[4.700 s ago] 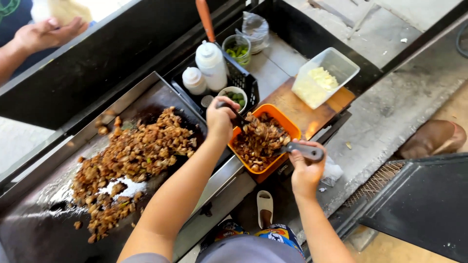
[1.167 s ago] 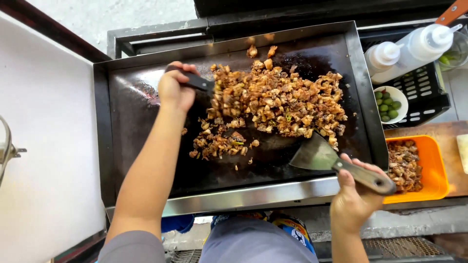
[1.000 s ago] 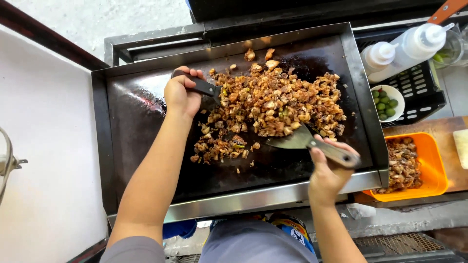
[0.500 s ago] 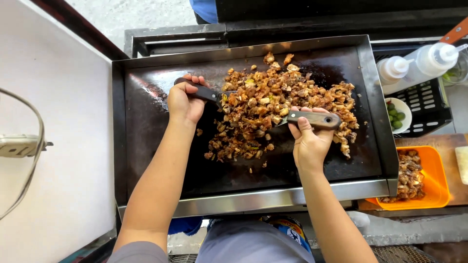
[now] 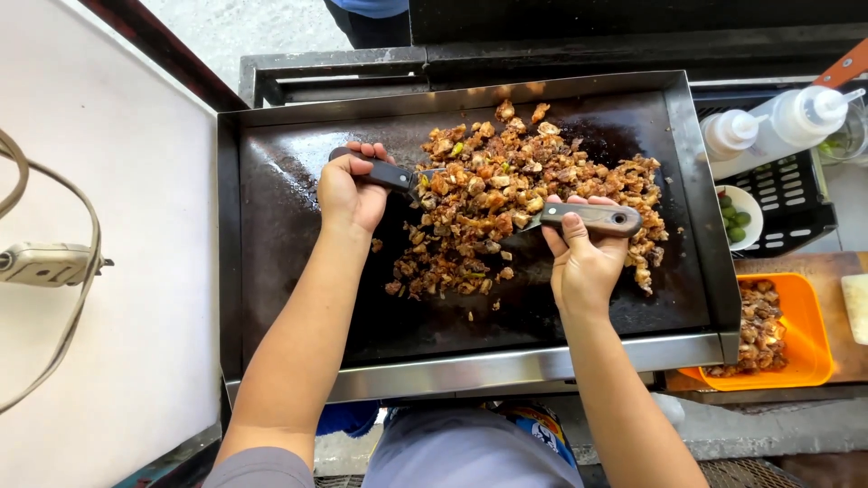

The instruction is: Cooking and chopping meat on a flat-top grill using metal spatulas.

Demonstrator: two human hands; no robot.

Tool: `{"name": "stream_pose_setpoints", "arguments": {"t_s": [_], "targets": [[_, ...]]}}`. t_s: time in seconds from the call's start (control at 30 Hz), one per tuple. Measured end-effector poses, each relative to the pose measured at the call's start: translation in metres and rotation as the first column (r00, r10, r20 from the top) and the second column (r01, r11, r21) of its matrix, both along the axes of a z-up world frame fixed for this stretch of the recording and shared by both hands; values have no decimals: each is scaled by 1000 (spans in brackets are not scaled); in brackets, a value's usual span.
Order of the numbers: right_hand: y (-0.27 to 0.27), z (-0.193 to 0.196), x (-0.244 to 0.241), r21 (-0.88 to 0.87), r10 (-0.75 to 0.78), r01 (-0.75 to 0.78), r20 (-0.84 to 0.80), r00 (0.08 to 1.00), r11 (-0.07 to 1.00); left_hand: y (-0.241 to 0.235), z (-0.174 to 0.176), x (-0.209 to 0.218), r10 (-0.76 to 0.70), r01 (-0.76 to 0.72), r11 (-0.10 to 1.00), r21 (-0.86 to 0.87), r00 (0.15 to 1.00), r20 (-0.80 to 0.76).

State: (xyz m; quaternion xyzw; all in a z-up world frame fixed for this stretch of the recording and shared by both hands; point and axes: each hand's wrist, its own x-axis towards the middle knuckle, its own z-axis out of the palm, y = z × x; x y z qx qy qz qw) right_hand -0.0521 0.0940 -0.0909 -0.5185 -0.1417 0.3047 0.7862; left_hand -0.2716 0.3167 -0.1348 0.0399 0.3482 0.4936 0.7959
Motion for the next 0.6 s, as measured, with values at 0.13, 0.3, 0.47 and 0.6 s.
{"name": "stream_pose_setpoints", "arguments": {"t_s": [0.13, 0.3, 0.47, 0.6], "targets": [[-6, 1, 7, 13, -17, 17, -10, 1000, 1000, -4, 9, 9, -16, 16, 1000, 6, 1000, 1], [-19, 7, 14, 22, -54, 54, -14, 998, 998, -7, 12, 25, -37, 37, 999, 28, 999, 19], [-31, 9, 28, 37, -84, 84, -17, 996, 996, -12, 12, 47, -55, 55, 998, 27, 998, 21], [-42, 7, 42, 48, -107, 108, -20, 994, 993, -18, 11, 66, -76, 75, 997, 28, 997, 20]]}}
